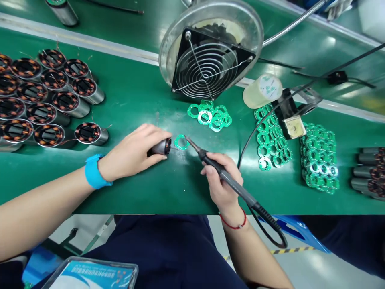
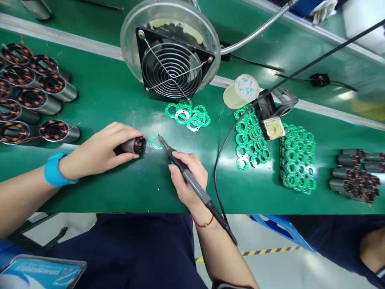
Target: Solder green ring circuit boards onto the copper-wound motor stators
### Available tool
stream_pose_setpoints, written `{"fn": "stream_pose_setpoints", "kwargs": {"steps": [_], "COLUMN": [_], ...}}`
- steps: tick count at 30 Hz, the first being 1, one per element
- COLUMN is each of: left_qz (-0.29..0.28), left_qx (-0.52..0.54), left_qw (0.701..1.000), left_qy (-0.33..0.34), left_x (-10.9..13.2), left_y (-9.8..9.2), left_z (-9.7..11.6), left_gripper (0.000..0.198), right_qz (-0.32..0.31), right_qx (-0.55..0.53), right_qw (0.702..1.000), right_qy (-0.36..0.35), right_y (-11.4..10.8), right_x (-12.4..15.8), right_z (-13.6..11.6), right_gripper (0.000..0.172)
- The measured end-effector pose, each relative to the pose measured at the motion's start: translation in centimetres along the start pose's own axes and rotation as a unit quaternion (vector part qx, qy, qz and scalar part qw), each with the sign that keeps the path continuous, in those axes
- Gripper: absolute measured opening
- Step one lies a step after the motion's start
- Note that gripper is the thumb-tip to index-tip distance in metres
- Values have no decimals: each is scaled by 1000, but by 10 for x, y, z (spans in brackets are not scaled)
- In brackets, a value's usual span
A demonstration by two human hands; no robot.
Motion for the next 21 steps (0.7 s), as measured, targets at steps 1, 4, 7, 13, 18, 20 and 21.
{"fn": "stream_pose_setpoints", "kwargs": {"steps": [1,4,7,13,18,20,21], "left_qz": [6,17,24,36,39,37,35], "left_qx": [16,30,27,23,11,7,5], "left_qw": [1000,999,999,999,999,999,999], "left_qy": [-15,-31,-33,-16,-11,-18,-21], "left_x": [1,1,-1,-1,0,1,1], "left_y": [0,0,2,3,2,3,3], "left_z": [-2,-2,-1,1,1,1,1], "left_gripper": [38,37,37,37,38,37,37], "right_qz": [10,17,6,4,9,6,5], "right_qx": [-12,-35,-41,-32,-35,-35,-34], "right_qw": [1000,998,997,997,997,997,997], "right_qy": [14,46,64,73,73,72,69], "right_y": [-2,-2,0,1,0,1,1], "right_x": [4,11,12,11,13,13,12], "right_z": [3,10,13,14,15,14,14], "right_gripper": [13,12,12,13,11,11,11]}}
Point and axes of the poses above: each hand's wrist, its own x-axis away from the middle knuckle, its own y-axis out of the palm, z = x × y, the point moved 4 cm from there along -x, towards the middle knuckle, and after that the axes turned 15 degrees about z, right-handed, at the moved point
